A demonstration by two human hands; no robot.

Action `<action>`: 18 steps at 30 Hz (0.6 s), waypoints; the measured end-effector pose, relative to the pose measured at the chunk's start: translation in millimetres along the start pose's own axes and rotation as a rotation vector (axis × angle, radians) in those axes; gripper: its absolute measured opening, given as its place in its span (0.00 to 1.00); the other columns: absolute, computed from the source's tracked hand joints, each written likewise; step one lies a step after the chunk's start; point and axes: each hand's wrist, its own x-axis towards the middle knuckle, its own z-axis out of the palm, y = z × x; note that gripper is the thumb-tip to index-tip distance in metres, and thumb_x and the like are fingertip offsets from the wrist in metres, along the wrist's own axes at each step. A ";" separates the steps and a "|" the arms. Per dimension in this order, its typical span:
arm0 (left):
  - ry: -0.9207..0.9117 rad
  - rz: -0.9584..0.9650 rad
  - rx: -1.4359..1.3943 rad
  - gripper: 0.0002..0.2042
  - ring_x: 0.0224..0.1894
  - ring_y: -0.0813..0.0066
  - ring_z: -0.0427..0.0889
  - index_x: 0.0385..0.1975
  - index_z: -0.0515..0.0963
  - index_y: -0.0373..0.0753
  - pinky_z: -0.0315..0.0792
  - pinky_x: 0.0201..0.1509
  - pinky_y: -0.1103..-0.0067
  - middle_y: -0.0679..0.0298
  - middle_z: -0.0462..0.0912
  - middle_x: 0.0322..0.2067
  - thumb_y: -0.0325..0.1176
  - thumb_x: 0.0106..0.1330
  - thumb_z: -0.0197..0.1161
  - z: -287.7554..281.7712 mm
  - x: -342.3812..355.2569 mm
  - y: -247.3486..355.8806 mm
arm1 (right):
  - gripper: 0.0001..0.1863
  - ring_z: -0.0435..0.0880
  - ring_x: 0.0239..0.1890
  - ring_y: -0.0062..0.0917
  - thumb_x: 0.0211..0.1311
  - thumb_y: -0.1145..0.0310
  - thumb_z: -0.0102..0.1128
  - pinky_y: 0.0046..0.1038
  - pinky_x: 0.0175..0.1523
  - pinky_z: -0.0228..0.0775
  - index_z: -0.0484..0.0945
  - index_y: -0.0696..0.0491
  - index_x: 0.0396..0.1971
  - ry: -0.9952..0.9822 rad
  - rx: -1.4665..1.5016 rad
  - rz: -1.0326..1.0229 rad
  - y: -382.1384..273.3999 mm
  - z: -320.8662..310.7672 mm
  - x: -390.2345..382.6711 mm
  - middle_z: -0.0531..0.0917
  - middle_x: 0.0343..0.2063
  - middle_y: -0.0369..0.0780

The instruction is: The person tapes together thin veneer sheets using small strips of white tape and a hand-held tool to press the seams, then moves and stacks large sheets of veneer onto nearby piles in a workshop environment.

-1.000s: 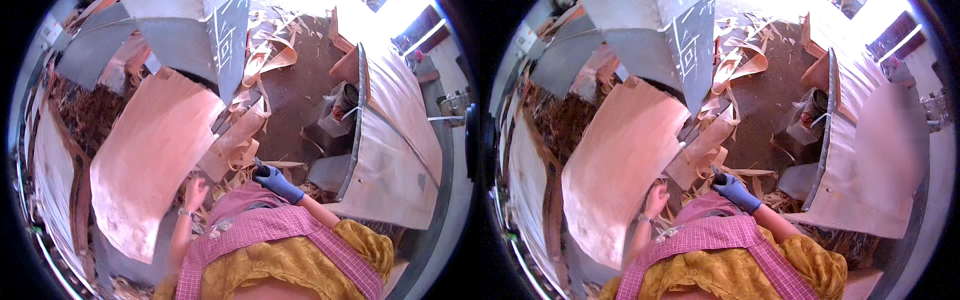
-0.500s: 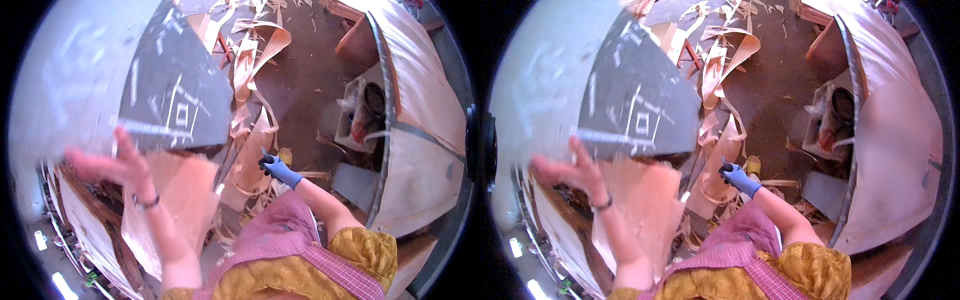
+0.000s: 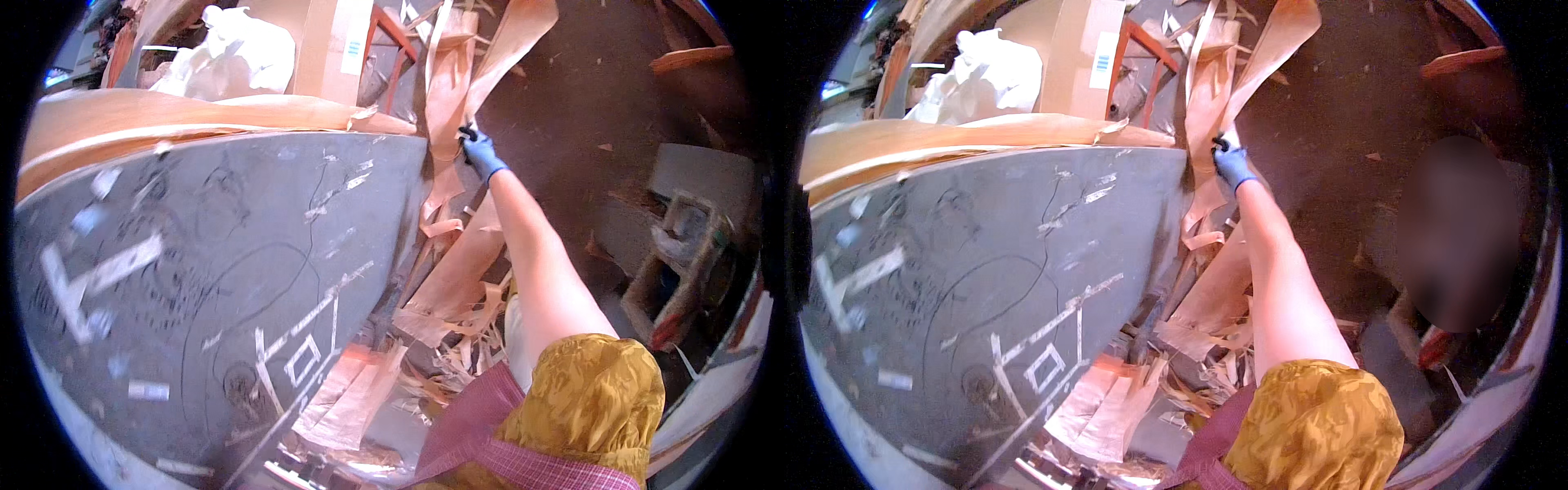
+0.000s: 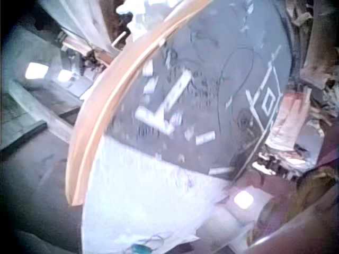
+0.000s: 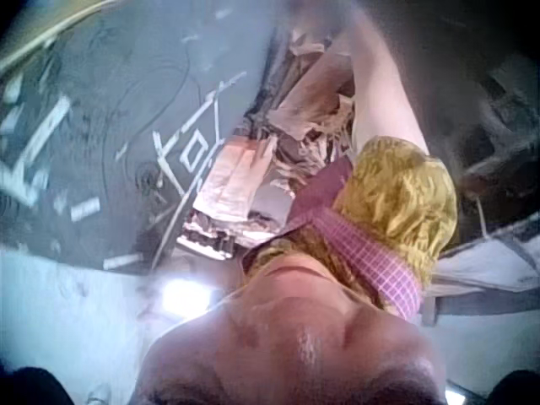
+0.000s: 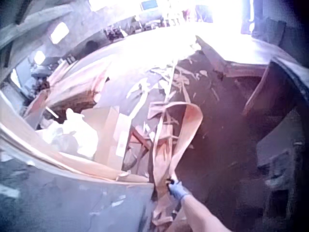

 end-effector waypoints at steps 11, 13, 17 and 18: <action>-0.081 0.080 0.110 0.27 0.68 0.42 0.35 0.67 0.46 0.34 0.35 0.69 0.49 0.47 0.37 0.67 0.40 0.73 0.41 2.4 -5.8 -14.9 | 0.20 0.75 0.27 0.18 0.67 0.57 0.58 0.22 0.26 0.70 0.76 0.49 0.55 0.110 0.396 -0.067 2.5 -36.0 -2.2 0.80 0.36 0.34; -0.088 0.086 0.147 0.26 0.69 0.41 0.32 0.68 0.45 0.35 0.33 0.69 0.47 0.47 0.34 0.68 0.38 0.74 0.39 -8.2 -3.5 -26.2 | 0.19 0.74 0.24 0.17 0.67 0.57 0.58 0.21 0.24 0.68 0.77 0.51 0.53 0.137 0.407 -0.054 8.7 -68.8 -56.0 0.81 0.34 0.33; -0.198 0.202 0.361 0.24 0.71 0.38 0.26 0.70 0.42 0.36 0.29 0.69 0.45 0.45 0.28 0.70 0.34 0.77 0.34 -32.9 -17.7 -94.3 | 0.13 0.77 0.27 0.16 0.64 0.64 0.62 0.21 0.30 0.71 0.82 0.58 0.41 0.433 0.317 0.129 36.0 -143.2 -155.5 0.82 0.28 0.33; -0.243 0.240 0.471 0.24 0.71 0.37 0.25 0.70 0.41 0.36 0.28 0.70 0.44 0.45 0.27 0.71 0.33 0.77 0.33 -49.5 -25.9 -122.2 | 0.11 0.78 0.29 0.17 0.62 0.66 0.64 0.21 0.35 0.72 0.82 0.59 0.37 0.536 0.325 0.127 39.9 -159.1 -176.2 0.83 0.28 0.33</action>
